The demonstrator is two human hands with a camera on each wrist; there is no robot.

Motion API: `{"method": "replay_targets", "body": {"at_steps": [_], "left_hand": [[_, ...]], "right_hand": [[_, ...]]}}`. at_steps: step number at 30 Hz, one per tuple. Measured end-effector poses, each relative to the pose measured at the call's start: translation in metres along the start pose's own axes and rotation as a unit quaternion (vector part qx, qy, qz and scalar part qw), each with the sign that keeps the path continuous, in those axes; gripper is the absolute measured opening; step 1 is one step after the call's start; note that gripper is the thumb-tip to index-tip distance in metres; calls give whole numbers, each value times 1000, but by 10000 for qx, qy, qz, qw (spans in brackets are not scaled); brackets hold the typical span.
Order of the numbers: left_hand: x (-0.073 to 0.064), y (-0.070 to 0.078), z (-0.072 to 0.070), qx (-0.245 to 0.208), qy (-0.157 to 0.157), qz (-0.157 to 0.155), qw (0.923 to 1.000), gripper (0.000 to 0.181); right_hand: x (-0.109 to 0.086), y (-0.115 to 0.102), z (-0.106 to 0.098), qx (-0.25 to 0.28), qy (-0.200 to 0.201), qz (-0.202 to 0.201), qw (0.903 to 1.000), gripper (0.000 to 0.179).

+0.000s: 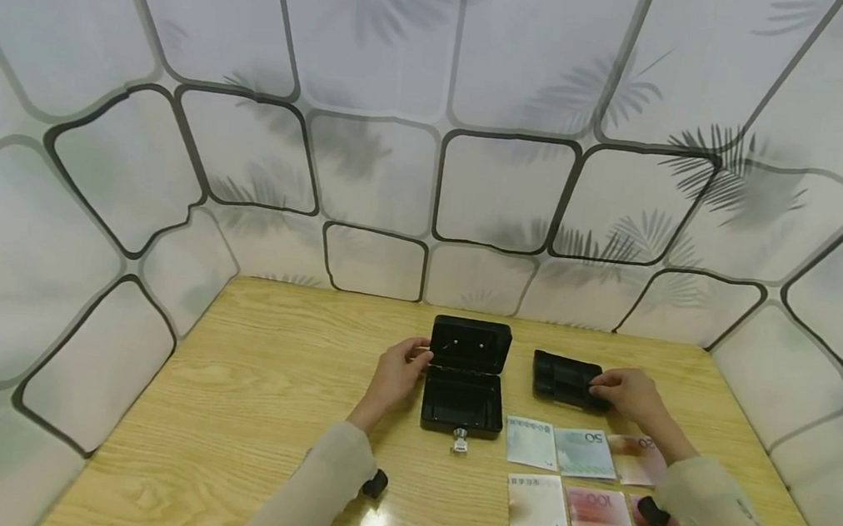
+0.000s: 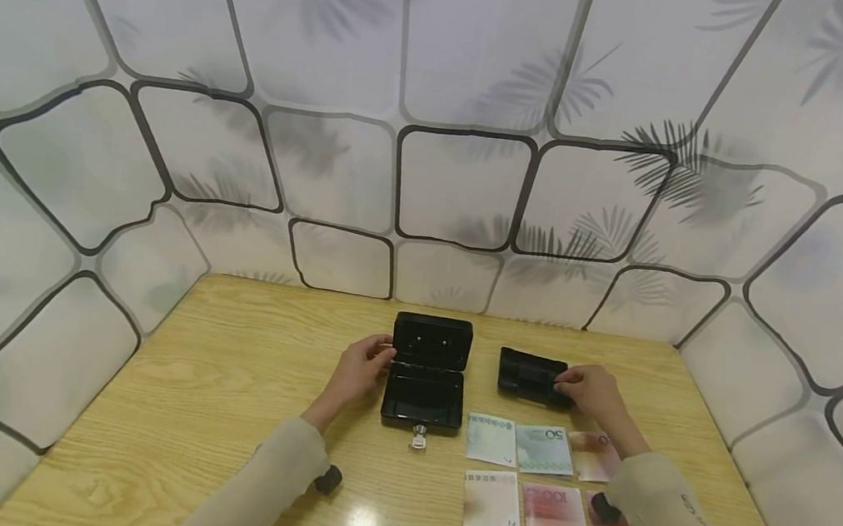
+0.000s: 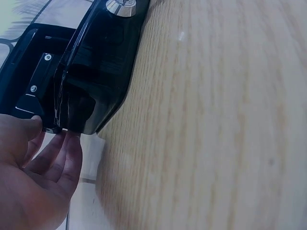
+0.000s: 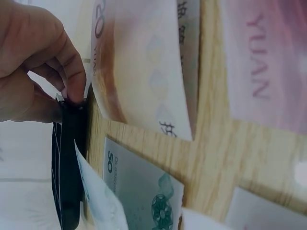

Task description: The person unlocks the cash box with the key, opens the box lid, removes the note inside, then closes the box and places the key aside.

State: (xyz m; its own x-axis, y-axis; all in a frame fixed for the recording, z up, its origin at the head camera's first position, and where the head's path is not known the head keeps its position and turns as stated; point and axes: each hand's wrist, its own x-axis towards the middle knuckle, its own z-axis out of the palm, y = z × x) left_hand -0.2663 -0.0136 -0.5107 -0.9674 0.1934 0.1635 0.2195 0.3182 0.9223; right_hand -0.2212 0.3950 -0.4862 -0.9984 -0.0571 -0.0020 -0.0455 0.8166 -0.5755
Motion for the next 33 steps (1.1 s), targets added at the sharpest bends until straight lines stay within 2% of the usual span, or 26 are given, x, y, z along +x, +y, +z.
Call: {"method": "replay_targets", "body": {"at_steps": [4,12,20,33], "left_hand": [[0,0,0,-19,-18,-18,10000,28],[0,-1,0,-56,-29,-20,10000,28],[0,0,0,-108,-17,-6,9999,27],[0,2,-1,-107,-7,-15,9999,28]], "right_hand": [[0,-1,1,-42,18,-33,10000,17],[-1,-7,-2,43,324,-128,9994,16],[-9,-32,-11,326,295,0,9990,23],[-22,-75,-7,531,146,61,9985,23]]}}
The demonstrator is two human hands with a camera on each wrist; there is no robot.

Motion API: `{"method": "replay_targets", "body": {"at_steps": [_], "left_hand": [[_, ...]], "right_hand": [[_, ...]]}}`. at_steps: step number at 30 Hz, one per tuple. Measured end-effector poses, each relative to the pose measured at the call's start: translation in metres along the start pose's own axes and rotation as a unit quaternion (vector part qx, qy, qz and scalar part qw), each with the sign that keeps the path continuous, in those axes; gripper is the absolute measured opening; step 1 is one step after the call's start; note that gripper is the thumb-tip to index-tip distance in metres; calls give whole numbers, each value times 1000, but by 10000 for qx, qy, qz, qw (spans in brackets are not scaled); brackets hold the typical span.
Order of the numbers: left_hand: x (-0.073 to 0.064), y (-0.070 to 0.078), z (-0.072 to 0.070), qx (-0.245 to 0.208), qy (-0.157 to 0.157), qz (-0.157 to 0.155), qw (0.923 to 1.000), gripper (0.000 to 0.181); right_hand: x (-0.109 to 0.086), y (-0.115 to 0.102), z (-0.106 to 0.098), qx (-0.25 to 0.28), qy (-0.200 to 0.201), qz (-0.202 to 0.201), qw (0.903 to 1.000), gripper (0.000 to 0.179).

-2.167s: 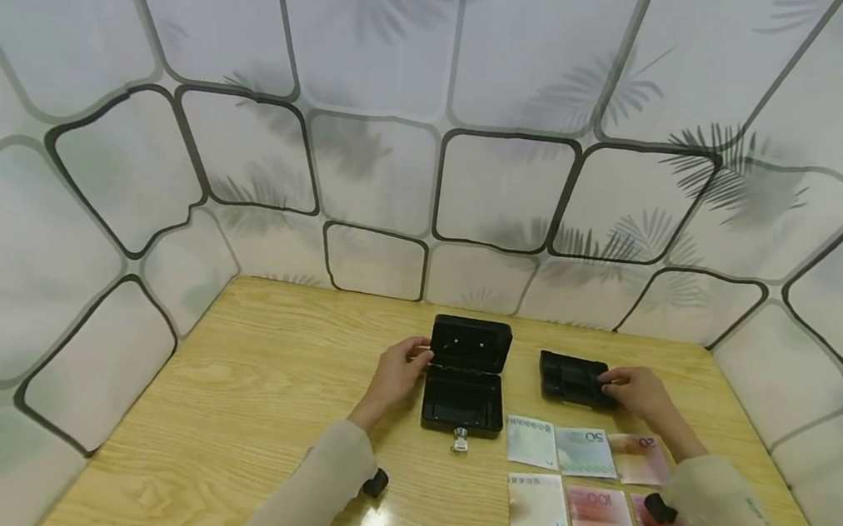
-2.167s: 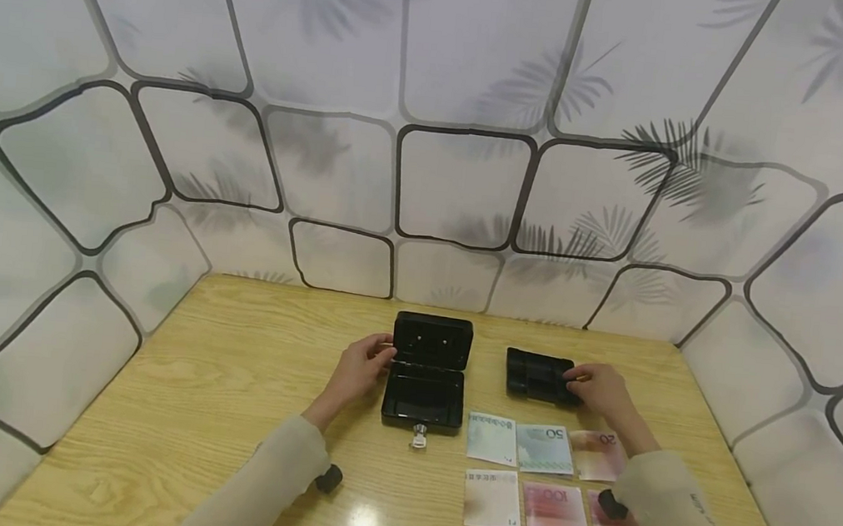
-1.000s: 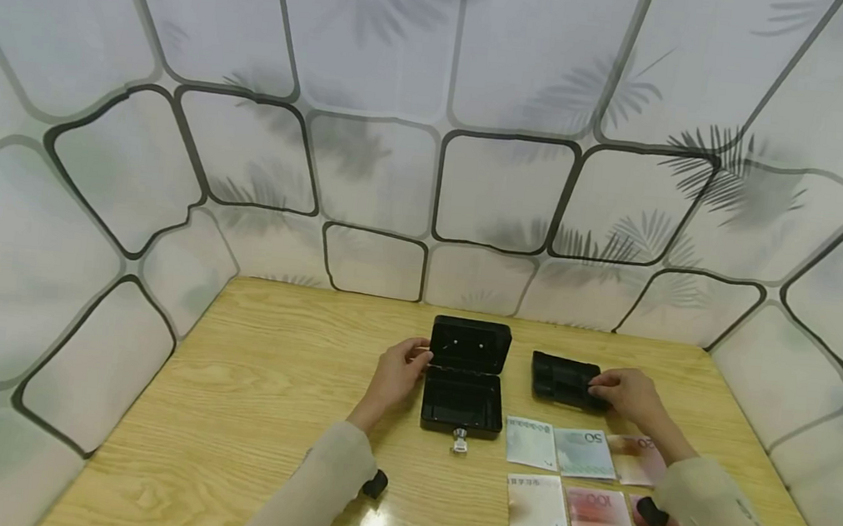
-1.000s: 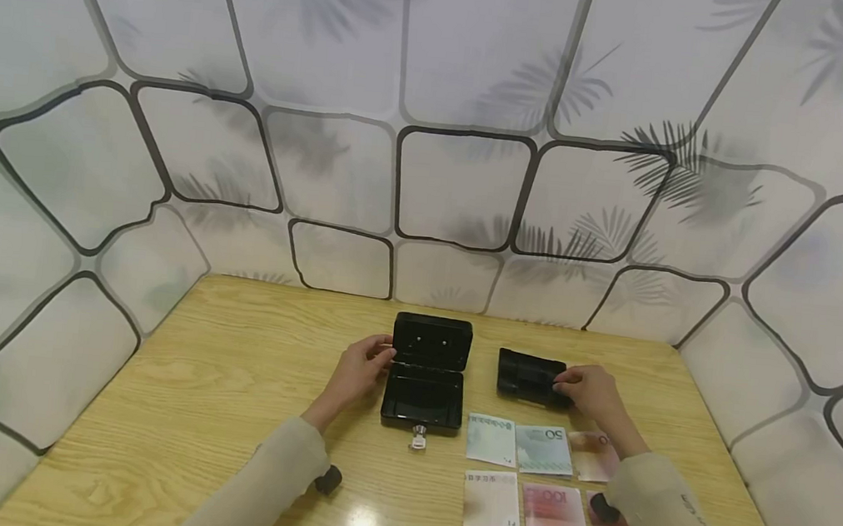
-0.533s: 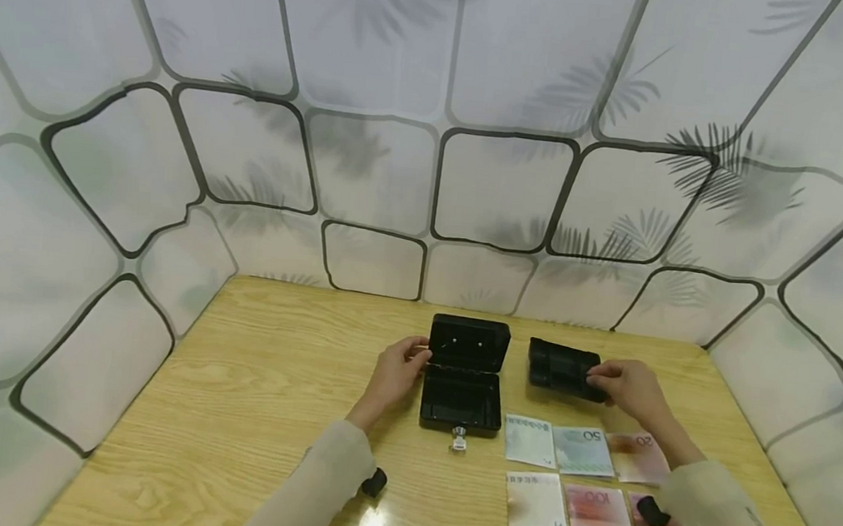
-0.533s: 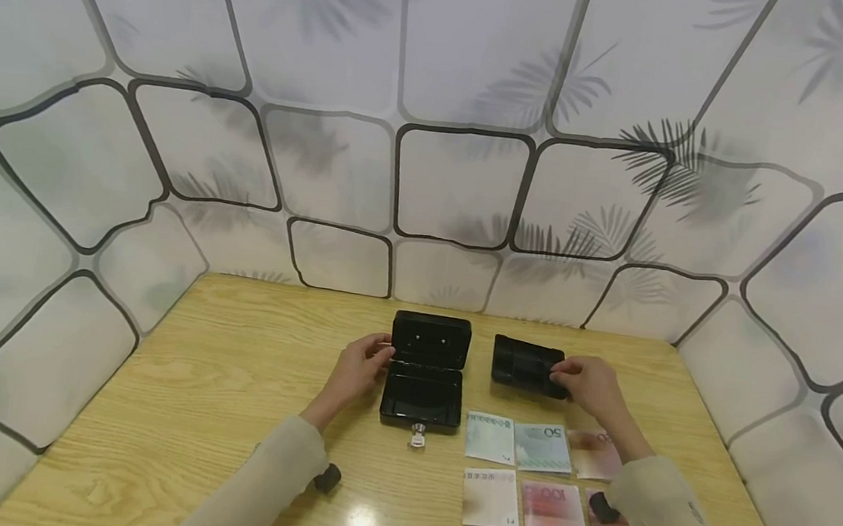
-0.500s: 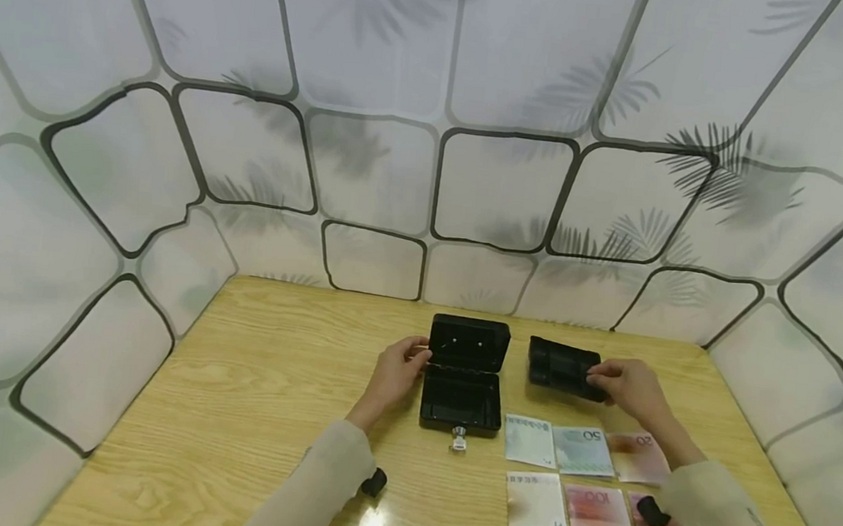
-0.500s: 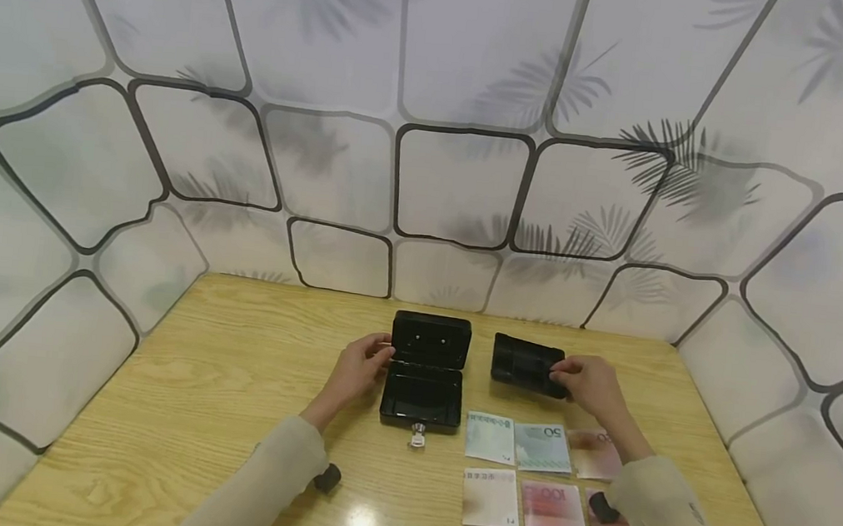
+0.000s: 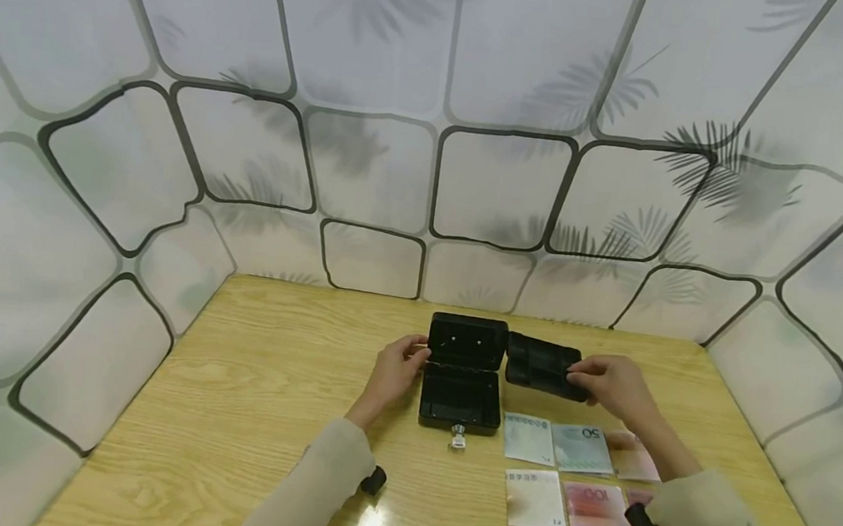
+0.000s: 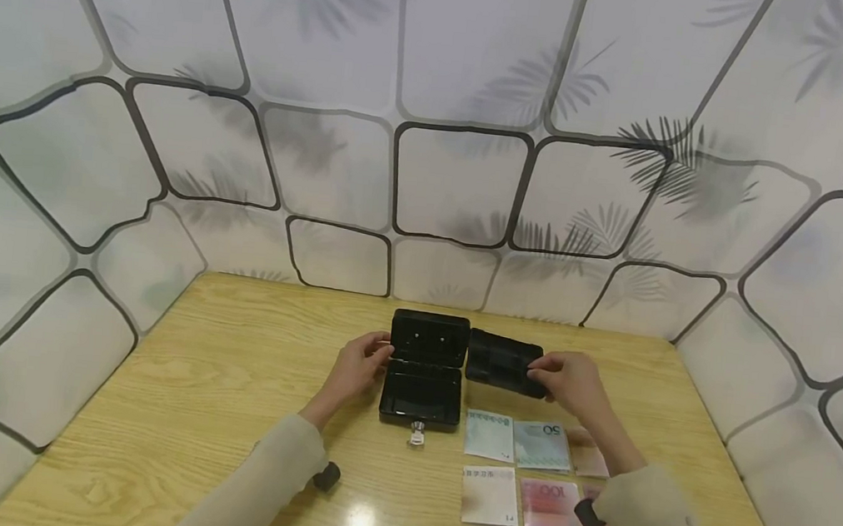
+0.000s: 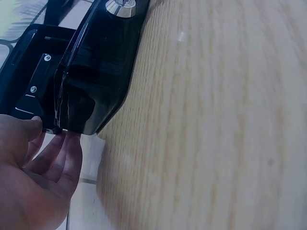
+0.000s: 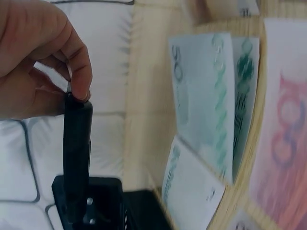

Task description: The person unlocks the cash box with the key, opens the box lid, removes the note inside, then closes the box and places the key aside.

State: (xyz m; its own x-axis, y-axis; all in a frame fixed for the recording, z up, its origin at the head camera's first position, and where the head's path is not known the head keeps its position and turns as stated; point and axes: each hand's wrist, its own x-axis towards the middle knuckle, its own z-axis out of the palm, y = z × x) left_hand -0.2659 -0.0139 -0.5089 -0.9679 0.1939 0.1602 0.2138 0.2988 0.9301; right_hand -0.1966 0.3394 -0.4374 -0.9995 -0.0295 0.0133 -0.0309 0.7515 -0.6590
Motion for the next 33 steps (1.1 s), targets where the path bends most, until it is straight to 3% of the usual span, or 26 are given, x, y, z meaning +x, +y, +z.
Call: {"method": "replay_targets", "body": {"at_steps": [10,17,28,33], "left_hand": [[-1,0,1,-2,-36,105,9999,28],[0,-3,1,-119,-33,11,9999,28],[0,-3,2,-143,-34,43,9999,28],[2,-6,2,-55,36,264,9996,26]], "right_hand": [[-21,-10,5,-128,18,91,9999,21],[-29,-21,17,237,-47,63,9997,16],[-24,-41,47,585,-238,-28,9980,10],[-18,-52,59,569,-146,-41,9983,8]]}}
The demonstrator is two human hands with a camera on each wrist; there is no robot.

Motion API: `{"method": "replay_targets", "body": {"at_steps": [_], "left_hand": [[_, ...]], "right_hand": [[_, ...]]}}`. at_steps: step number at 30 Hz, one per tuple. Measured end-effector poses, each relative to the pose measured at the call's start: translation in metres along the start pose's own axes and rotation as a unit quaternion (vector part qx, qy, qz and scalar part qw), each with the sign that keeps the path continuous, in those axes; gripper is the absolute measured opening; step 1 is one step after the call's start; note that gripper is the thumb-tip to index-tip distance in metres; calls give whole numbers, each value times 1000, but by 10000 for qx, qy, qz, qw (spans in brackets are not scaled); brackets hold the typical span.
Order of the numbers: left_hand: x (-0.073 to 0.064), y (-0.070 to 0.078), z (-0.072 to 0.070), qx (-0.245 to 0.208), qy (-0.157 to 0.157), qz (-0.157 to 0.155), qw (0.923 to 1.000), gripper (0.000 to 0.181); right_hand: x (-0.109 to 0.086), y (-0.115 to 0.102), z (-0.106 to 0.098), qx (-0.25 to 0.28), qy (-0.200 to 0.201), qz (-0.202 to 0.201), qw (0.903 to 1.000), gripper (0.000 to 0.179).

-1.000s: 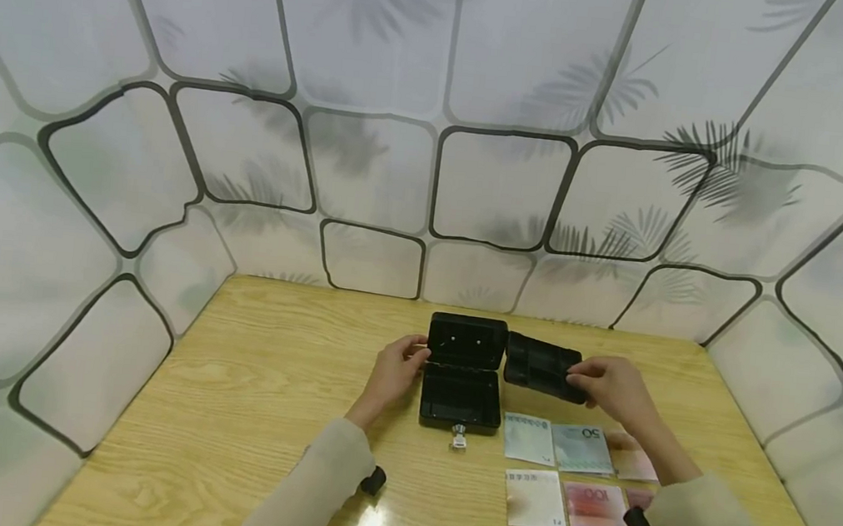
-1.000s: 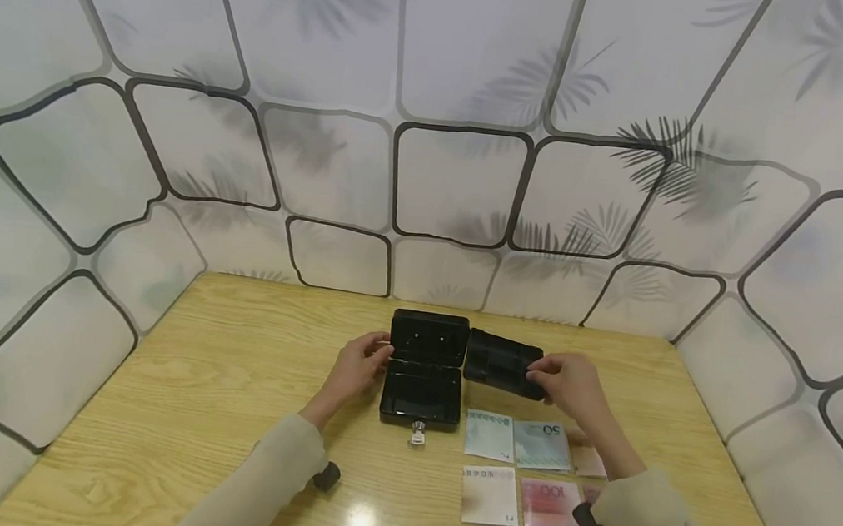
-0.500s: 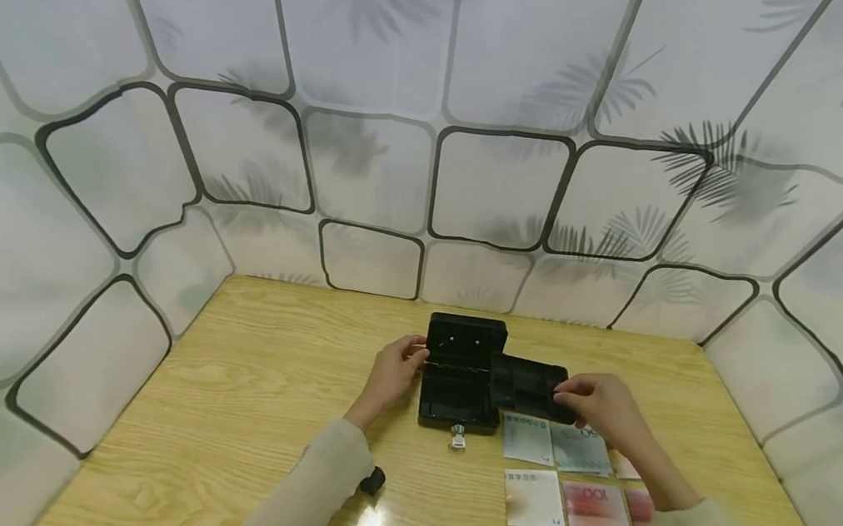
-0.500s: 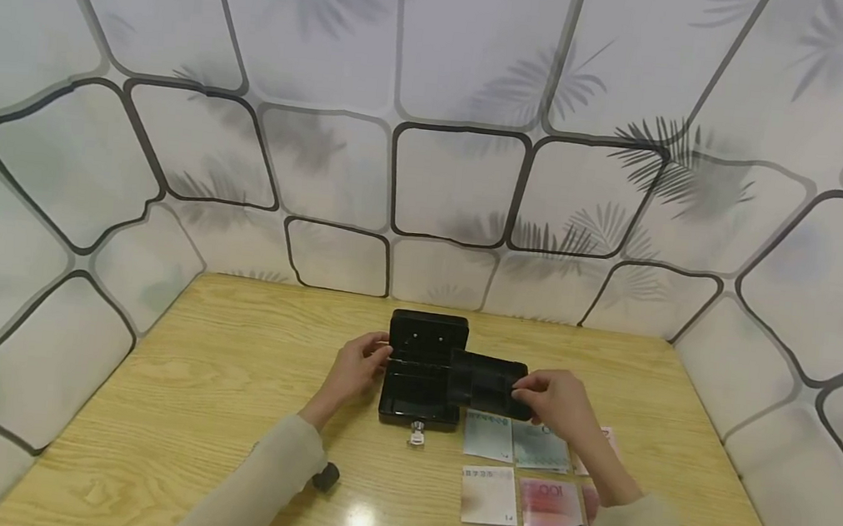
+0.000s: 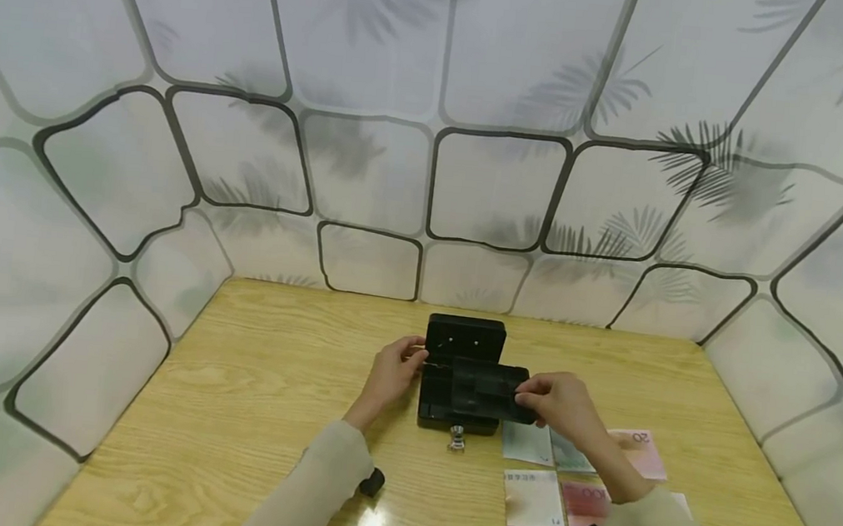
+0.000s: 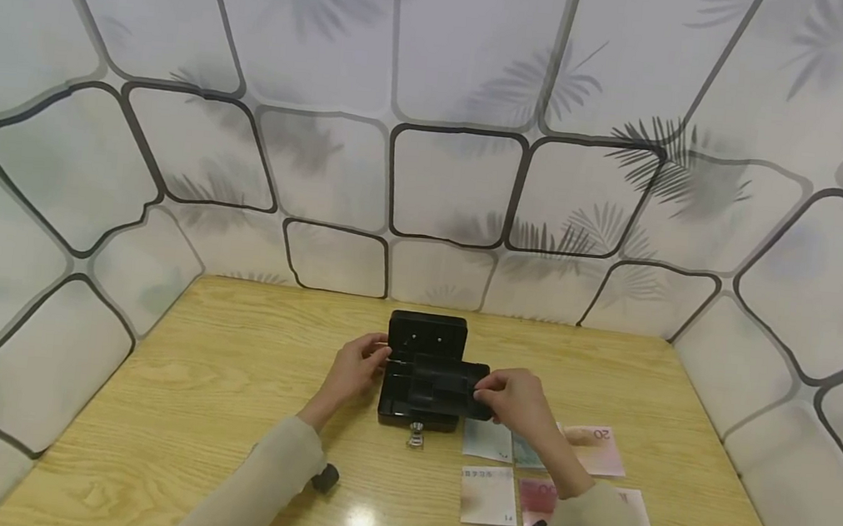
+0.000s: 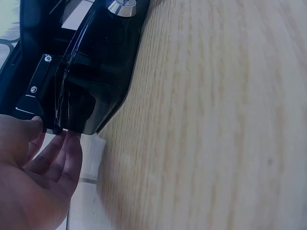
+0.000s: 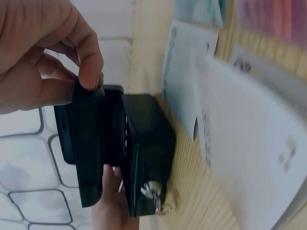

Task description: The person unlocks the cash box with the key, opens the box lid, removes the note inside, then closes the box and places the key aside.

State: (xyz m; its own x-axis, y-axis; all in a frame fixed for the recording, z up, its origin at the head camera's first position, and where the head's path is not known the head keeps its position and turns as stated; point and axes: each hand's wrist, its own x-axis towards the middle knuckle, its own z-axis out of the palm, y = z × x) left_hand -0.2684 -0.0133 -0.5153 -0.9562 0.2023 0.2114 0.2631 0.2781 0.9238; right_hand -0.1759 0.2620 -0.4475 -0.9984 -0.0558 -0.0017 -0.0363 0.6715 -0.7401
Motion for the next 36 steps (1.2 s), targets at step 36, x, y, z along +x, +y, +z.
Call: {"method": "replay_targets", "body": {"at_steps": [36], "left_hand": [[1,4,0,-175,-46,-386,9991,27]], "right_hand": [[19,-28,44,-154,63,333,9993,6]]}}
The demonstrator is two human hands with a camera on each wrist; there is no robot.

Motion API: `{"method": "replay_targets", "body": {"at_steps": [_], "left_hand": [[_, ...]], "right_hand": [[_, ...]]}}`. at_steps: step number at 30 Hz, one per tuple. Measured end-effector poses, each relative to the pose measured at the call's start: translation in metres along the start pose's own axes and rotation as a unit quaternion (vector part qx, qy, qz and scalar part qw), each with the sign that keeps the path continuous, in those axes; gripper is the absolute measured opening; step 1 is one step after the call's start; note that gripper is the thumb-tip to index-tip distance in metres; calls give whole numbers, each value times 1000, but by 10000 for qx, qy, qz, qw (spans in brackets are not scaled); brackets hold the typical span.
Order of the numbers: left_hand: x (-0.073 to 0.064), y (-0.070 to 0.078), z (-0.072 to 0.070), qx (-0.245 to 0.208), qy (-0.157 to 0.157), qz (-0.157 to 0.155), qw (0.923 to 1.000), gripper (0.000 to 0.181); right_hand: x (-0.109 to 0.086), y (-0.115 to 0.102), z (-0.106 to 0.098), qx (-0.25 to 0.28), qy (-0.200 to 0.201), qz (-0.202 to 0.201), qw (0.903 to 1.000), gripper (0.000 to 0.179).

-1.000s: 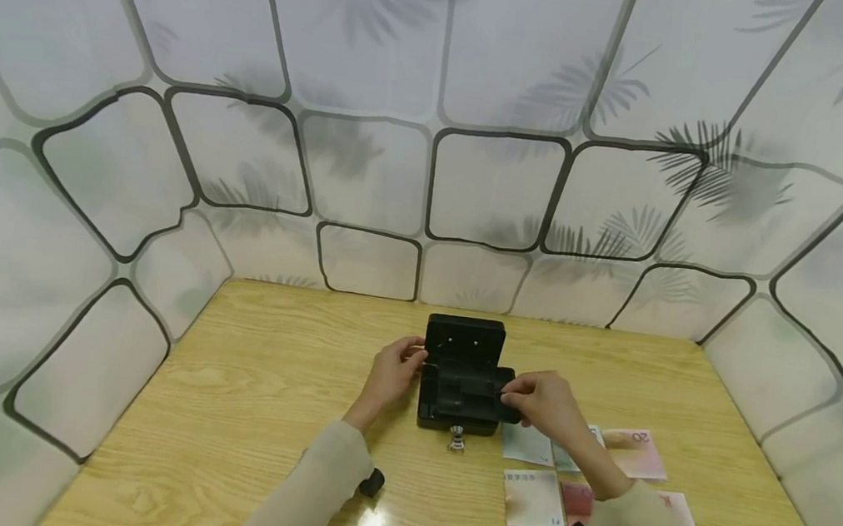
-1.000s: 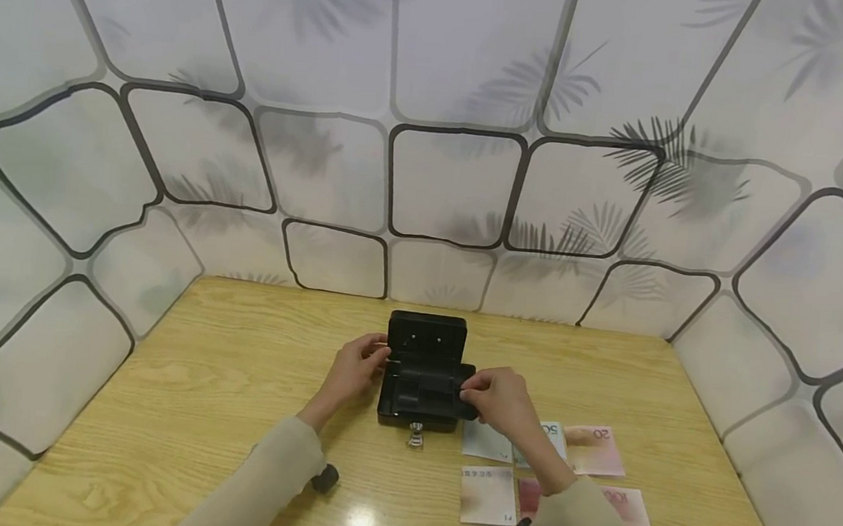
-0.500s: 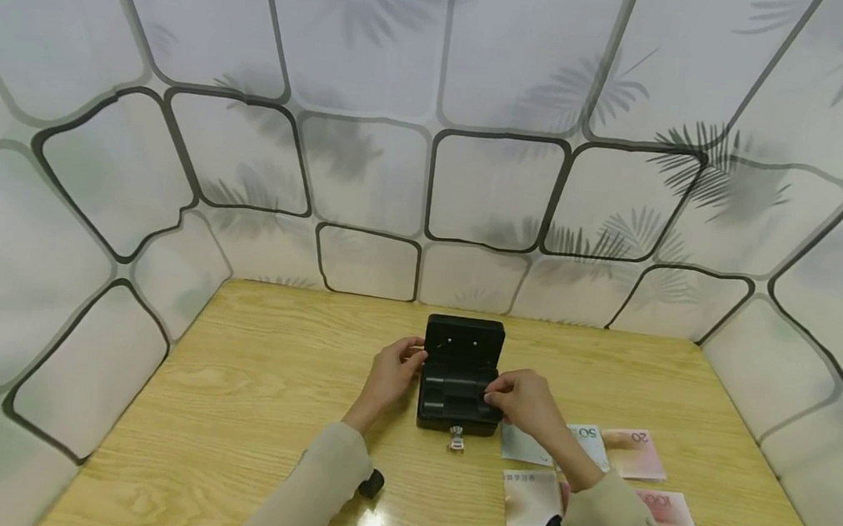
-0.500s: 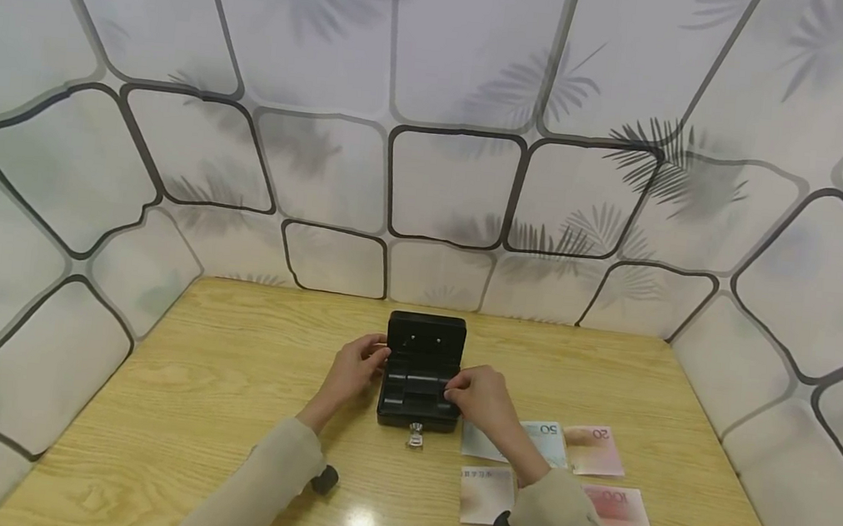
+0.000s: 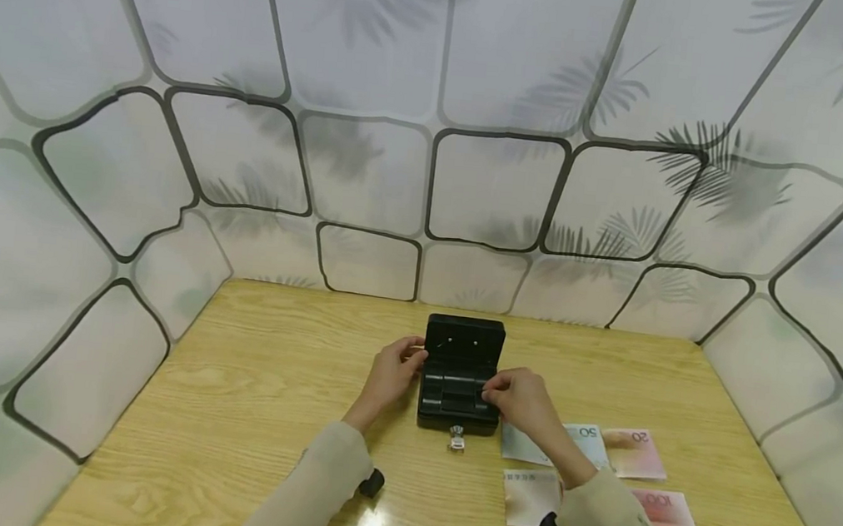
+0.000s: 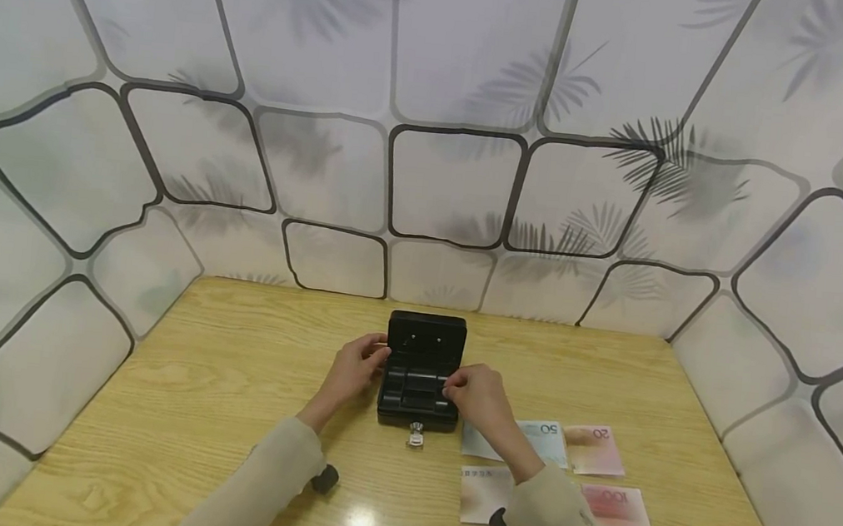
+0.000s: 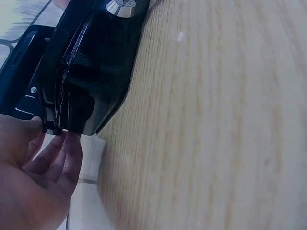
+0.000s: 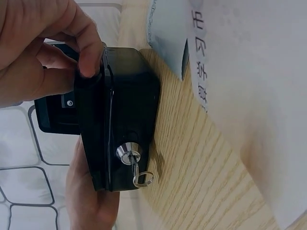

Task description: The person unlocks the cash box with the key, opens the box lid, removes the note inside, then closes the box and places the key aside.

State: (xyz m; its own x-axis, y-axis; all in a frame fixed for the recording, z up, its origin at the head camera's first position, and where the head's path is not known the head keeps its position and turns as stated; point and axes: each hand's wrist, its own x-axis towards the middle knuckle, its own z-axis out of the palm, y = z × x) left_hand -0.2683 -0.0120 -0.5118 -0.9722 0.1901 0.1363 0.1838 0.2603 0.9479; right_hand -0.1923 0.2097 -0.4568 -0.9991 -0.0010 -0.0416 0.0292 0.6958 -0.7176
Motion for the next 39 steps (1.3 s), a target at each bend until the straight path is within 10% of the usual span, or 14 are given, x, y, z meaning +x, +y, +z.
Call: {"method": "replay_targets", "body": {"at_steps": [20,39], "left_hand": [[-2,3,1,-21,-16,-53,10000,28],[-1,1,1,-48,-1,-15,10000,27]], "right_hand": [[0,10,12,-124,246,-64,9996,6],[1,16,16,-997,559,-1042,9880,10]]}}
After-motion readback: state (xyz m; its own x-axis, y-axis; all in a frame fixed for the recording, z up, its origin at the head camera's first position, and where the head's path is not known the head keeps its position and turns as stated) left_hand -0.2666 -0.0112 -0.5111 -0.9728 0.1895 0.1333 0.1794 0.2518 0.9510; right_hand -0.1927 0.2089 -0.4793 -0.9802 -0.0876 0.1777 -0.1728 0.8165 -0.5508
